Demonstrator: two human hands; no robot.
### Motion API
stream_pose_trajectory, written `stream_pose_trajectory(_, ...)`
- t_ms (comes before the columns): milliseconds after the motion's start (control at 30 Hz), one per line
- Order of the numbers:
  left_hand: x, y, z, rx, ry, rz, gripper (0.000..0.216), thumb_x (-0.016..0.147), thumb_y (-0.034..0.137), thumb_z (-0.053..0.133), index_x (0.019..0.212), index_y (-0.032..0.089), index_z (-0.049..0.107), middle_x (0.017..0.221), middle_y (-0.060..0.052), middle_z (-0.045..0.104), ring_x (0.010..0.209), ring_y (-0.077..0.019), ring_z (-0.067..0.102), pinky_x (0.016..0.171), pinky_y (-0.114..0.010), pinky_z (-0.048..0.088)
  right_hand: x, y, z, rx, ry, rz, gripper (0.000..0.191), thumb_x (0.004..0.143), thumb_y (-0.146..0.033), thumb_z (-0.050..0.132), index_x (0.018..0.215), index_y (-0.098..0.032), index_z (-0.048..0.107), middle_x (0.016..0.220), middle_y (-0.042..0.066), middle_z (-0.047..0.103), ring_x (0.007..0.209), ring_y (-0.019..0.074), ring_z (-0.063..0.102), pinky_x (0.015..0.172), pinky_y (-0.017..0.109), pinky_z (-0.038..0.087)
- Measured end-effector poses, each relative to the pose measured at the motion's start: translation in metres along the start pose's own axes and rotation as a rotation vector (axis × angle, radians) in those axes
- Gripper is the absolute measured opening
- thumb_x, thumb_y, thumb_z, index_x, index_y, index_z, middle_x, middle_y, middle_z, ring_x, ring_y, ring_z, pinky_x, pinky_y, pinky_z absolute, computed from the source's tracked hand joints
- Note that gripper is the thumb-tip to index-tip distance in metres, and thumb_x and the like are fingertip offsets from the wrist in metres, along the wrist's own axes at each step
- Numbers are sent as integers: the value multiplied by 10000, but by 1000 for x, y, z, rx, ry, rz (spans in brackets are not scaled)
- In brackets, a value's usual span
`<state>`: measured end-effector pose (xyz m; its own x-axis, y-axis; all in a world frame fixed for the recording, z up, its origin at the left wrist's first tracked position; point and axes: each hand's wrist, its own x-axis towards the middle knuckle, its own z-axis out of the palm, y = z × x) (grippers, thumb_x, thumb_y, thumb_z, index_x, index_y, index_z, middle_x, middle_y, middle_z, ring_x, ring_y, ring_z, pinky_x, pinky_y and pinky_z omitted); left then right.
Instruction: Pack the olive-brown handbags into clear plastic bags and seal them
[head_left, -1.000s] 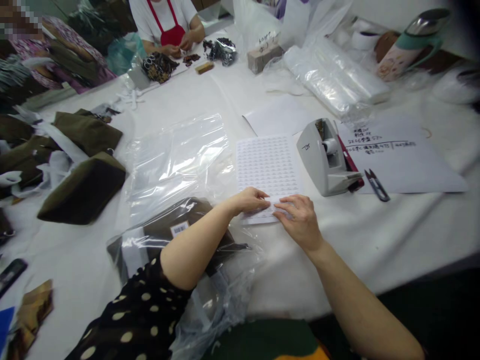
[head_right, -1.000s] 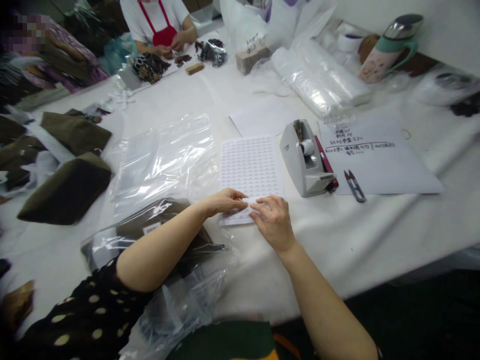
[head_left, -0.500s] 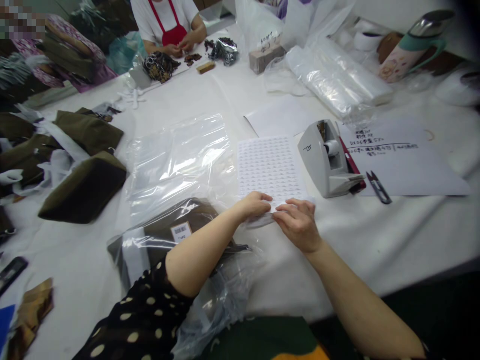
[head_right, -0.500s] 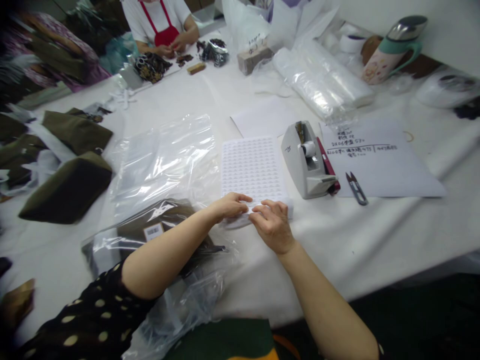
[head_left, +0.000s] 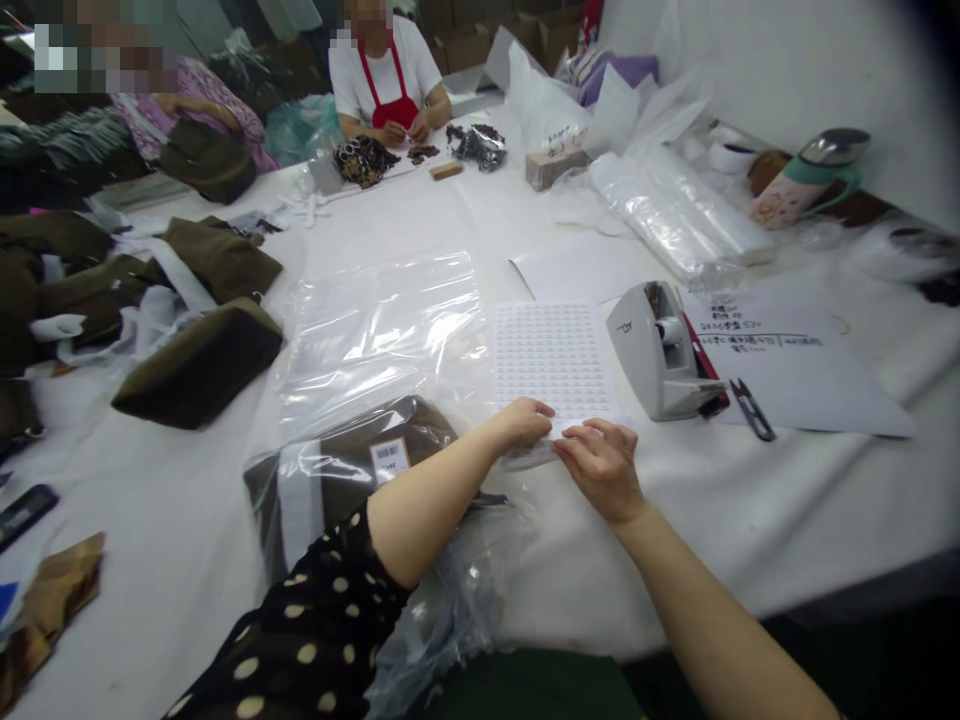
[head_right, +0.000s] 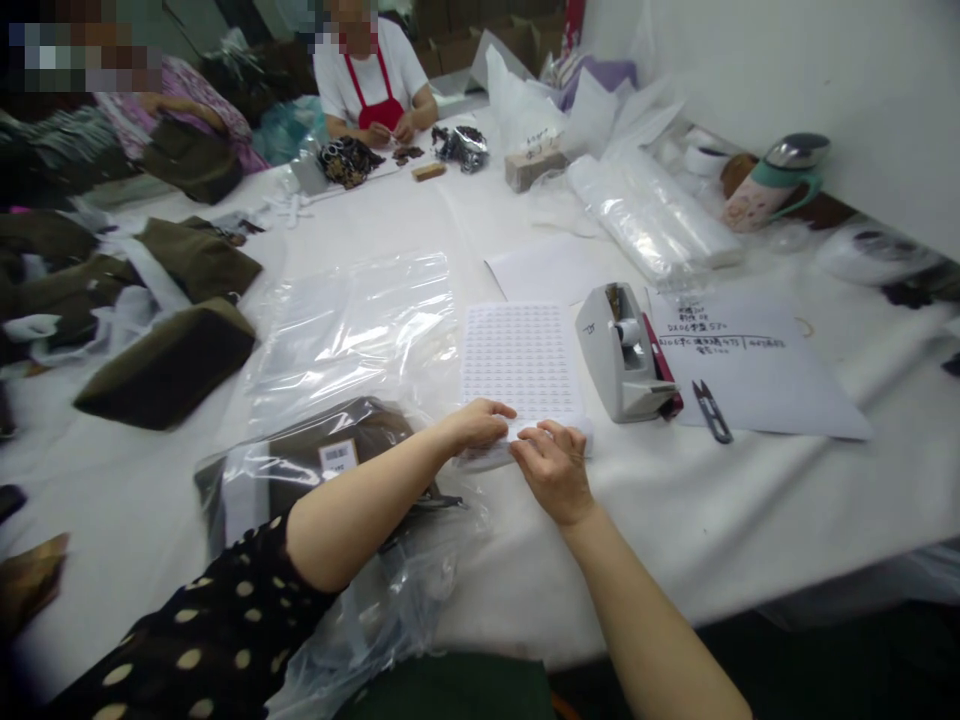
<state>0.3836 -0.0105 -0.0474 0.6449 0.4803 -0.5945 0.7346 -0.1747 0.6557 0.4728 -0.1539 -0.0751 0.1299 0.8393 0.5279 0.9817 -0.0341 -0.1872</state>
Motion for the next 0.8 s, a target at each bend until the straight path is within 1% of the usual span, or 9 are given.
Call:
stream_pose_trajectory(200, 6, -3, 2, 118, 26, 57, 415, 719, 122, 513, 1125, 130, 595, 754, -56, 657, 625, -165, 593, 609, -252, 463, -4, -7, -1, 93, 31, 66, 48, 841, -235, 584, 804, -225, 612, 889, -1, 664, 972, 216, 512, 882, 379, 303)
stream_pose_trajectory(300, -5, 5, -2, 191, 129, 124, 385, 757, 159, 545, 1141, 129, 572, 1021, -128, 639, 972, -259, 576, 850, -353, 442, 4, -15, -17, 340, 86, 302, 128, 840, -320, 563, 772, -218, 599, 869, 38, 639, 942, 232, 525, 873, 401, 352)
stream_pose_trajectory(367, -29, 11, -7, 257, 267, 233, 417, 781, 216, 577, 1190, 154, 524, 1260, -136, 515, 1206, -301, 408, 998, -421, 329, 13, -18, -31, 638, 50, 544, 190, 823, -407, 554, 792, -223, 593, 841, 47, 629, 879, 240, 553, 830, 417, 404)
stream_pose_trajectory(400, -46, 12, -10, 310, 354, 326, 428, 798, 252, 577, 1210, 163, 501, 1322, -128, 459, 1254, -303, 346, 1031, -437, 288, 19, -18, -38, 799, 2, 656, 217, 805, -446, 560, 814, -231, 593, 833, 48, 631, 840, 242, 567, 802, 425, 425)
stream_pose_trajectory(500, -113, 2, -16, 509, 604, 620, 359, 868, 313, 488, 1189, 154, 501, 1309, -114, 468, 1240, -268, 369, 1047, -422, 294, 49, -19, -49, 1087, -177, 854, 252, 732, -506, 616, 829, -273, 613, 827, 61, 643, 767, 239, 587, 759, 431, 437)
stream_pose_trajectory(567, -166, -17, -18, 574, 716, 689, 297, 892, 301, 438, 1131, 157, 540, 1255, -94, 518, 1206, -235, 411, 1044, -388, 320, 78, -32, -52, 1075, -262, 832, 249, 688, -518, 654, 793, -292, 632, 831, 77, 641, 774, 234, 583, 766, 425, 415)
stream_pose_trajectory(633, -218, -44, -19, 561, 819, 659, 246, 883, 260, 448, 1077, 178, 576, 1223, -61, 547, 1186, -212, 429, 1039, -357, 336, 111, -64, -54, 1033, -364, 697, 273, 651, -530, 678, 753, -279, 641, 795, 71, 630, 755, 222, 567, 740, 403, 412)
stream_pose_trajectory(733, -280, -93, -18, 459, 1017, 468, 234, 856, 204, 487, 1065, 195, 589, 1195, -44, 568, 1171, -207, 435, 1035, -367, 348, 155, -145, -52, 1052, -632, 400, 323, 645, -536, 664, 705, -220, 626, 647, 15, 562, 603, 152, 485, 577, 303, 392)
stream_pose_trajectory(800, -304, -124, -15, 375, 1117, 290, 248, 849, 210, 502, 1083, 203, 585, 1205, -50, 561, 1181, -225, 420, 1035, -407, 351, 175, -207, -41, 1045, -850, 237, 316, 674, -508, 631, 664, -194, 605, 561, -21, 495, 519, 107, 406, 493, 253, 327)
